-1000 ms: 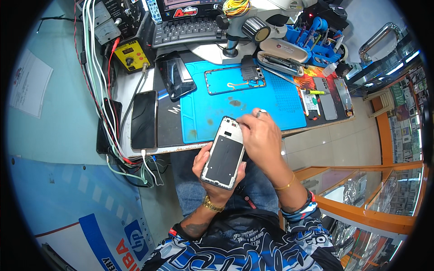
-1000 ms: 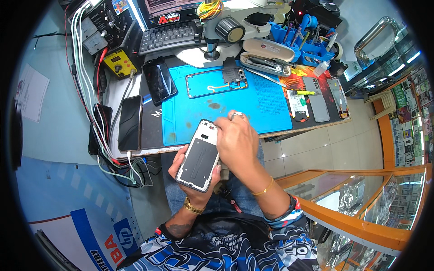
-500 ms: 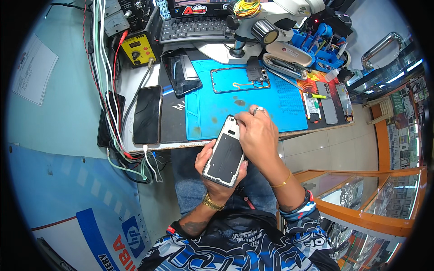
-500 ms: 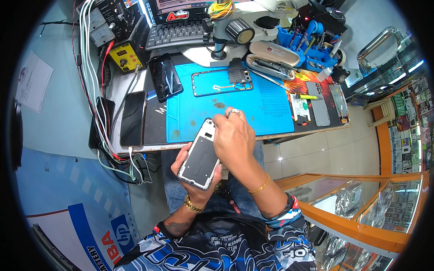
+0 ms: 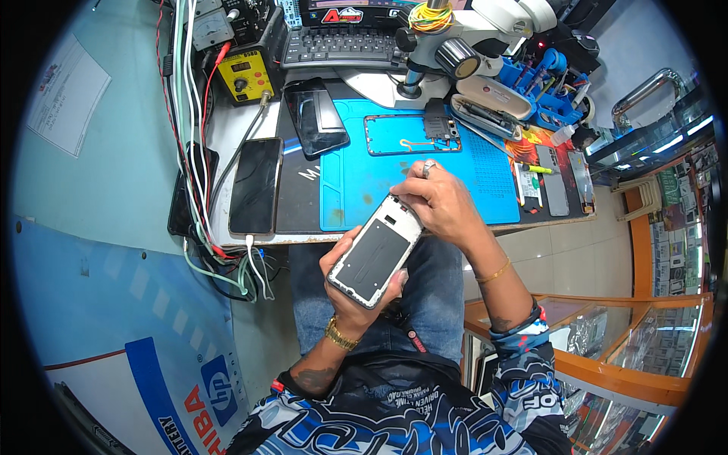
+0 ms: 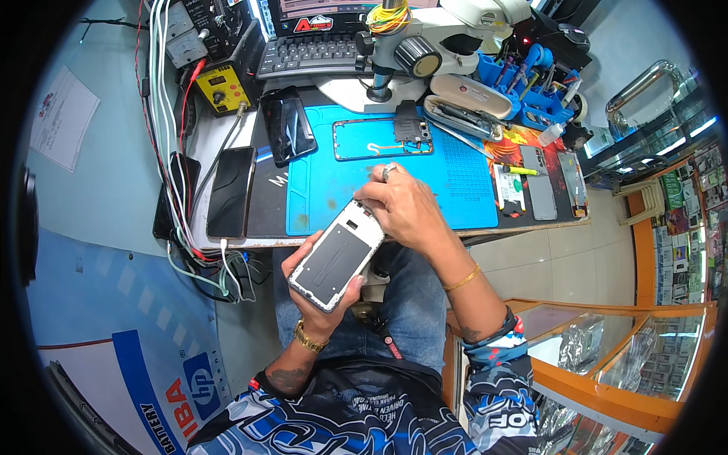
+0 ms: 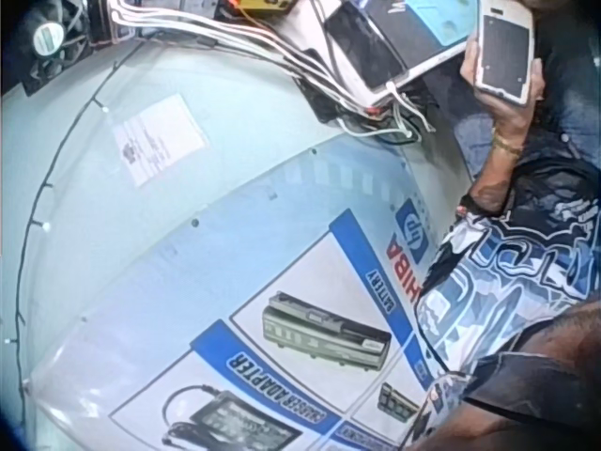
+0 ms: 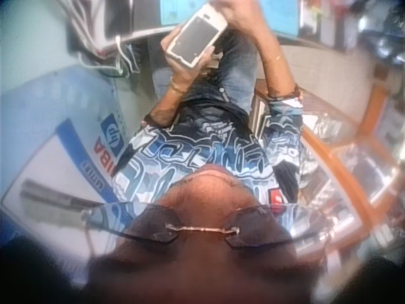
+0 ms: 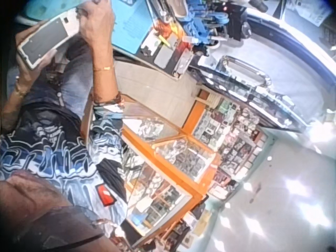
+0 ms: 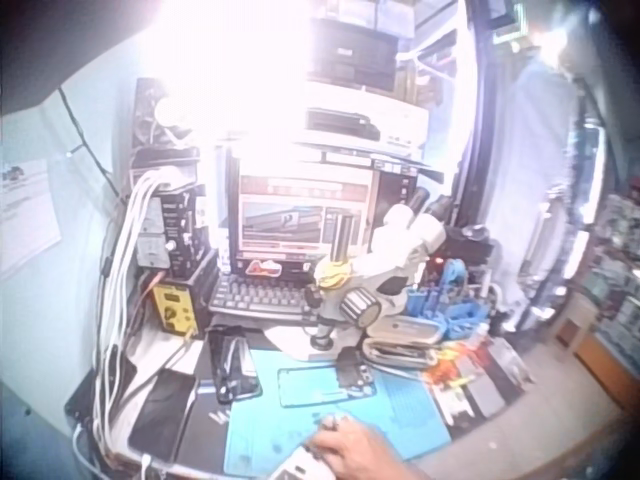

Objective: The person disassembles a mobile phone by removing the internal battery and components using a small screwdriver and then begins cleaning the inner frame edges by hand.

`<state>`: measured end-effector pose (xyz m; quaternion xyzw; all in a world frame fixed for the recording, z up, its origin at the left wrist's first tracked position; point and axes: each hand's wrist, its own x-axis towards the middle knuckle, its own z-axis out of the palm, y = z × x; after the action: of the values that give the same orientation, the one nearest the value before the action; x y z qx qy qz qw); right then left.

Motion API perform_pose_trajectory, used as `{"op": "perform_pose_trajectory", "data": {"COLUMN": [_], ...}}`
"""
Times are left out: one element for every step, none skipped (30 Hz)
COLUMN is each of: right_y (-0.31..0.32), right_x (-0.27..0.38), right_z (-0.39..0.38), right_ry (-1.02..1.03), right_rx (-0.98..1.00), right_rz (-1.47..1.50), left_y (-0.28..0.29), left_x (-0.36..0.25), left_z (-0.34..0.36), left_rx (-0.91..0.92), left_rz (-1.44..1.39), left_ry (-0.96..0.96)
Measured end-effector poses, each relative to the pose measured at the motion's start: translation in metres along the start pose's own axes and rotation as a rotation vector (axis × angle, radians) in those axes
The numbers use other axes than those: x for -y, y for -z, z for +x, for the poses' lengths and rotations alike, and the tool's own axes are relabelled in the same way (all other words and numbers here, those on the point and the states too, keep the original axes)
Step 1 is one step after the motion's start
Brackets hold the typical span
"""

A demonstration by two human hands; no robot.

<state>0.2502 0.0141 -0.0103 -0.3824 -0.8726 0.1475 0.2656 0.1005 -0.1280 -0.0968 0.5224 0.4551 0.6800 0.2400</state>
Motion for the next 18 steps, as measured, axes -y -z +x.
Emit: {"op": "perform_pose_trajectory", "data": {"right_y": [0.001,0.002,0.0,0.001,0.0,-0.001,-0.001,-0.003,-0.005,-0.008,-0.01,-0.011,-0.011,-0.009,-0.005,-0.001,0.003,0.004], "right_x": [-0.002,-0.002,0.003,0.013,0.022,0.027,0.031,0.034,0.035,0.036,0.035,0.033,0.028,0.023,0.018,0.012,0.007,0.004], "right_z": [0.0,0.001,0.001,-0.002,-0.004,-0.005,-0.005,-0.005,-0.005,-0.005,-0.006,-0.005,-0.004,-0.002,0.0,0.002,0.004,0.006], "right_ry": [0.004,0.008,-0.041,-0.097,-0.154,-0.19,-0.226,-0.262,-0.256,-0.249,-0.242,-0.204,-0.166,-0.127,-0.088,-0.048,-0.008,0.013], "right_rx": [0.011,0.023,0.003,-0.018,-0.038,-0.034,-0.03,-0.026,-0.058,-0.09,-0.121,-0.111,-0.099,-0.088,-0.057,-0.026,0.005,0.026], "right_rz": [0.001,0.002,-0.036,-0.083,-0.13,-0.137,-0.145,-0.153,-0.158,-0.163,-0.169,-0.146,-0.123,-0.099,-0.085,-0.07,-0.055,-0.042], "left_y": [0.0,-0.001,0.0,-0.002,-0.004,-0.006,-0.008,-0.009,-0.01,-0.01,-0.009,-0.008,-0.006,-0.003,0.002,0.007,0.01,0.015], "left_x": [0.0,-0.001,-0.002,-0.002,-0.002,-0.002,-0.005,-0.006,-0.007,-0.008,-0.01,-0.013,-0.014,-0.012,-0.01,-0.008,-0.007,-0.006], "left_z": [0.0,0.0,0.0,-0.001,-0.001,-0.003,-0.003,-0.004,-0.004,-0.004,-0.002,-0.001,0.0,0.002,0.005,0.008,0.011,0.014], "left_rx": [0.001,0.002,-0.004,-0.013,-0.023,-0.032,-0.045,-0.05,-0.052,-0.054,-0.046,-0.041,-0.037,-0.023,-0.007,0.01,0.03,0.049], "left_rz": [0.01,0.02,0.037,0.046,0.055,0.068,0.087,0.093,0.098,0.104,0.063,0.024,-0.015,-0.038,-0.067,-0.096,-0.111,-0.127], "left_ry": [-0.006,-0.012,-0.018,-0.025,-0.031,-0.038,-0.027,-0.032,-0.038,-0.044,-0.012,0.021,0.054,0.066,0.078,0.091,0.087,0.105]}}
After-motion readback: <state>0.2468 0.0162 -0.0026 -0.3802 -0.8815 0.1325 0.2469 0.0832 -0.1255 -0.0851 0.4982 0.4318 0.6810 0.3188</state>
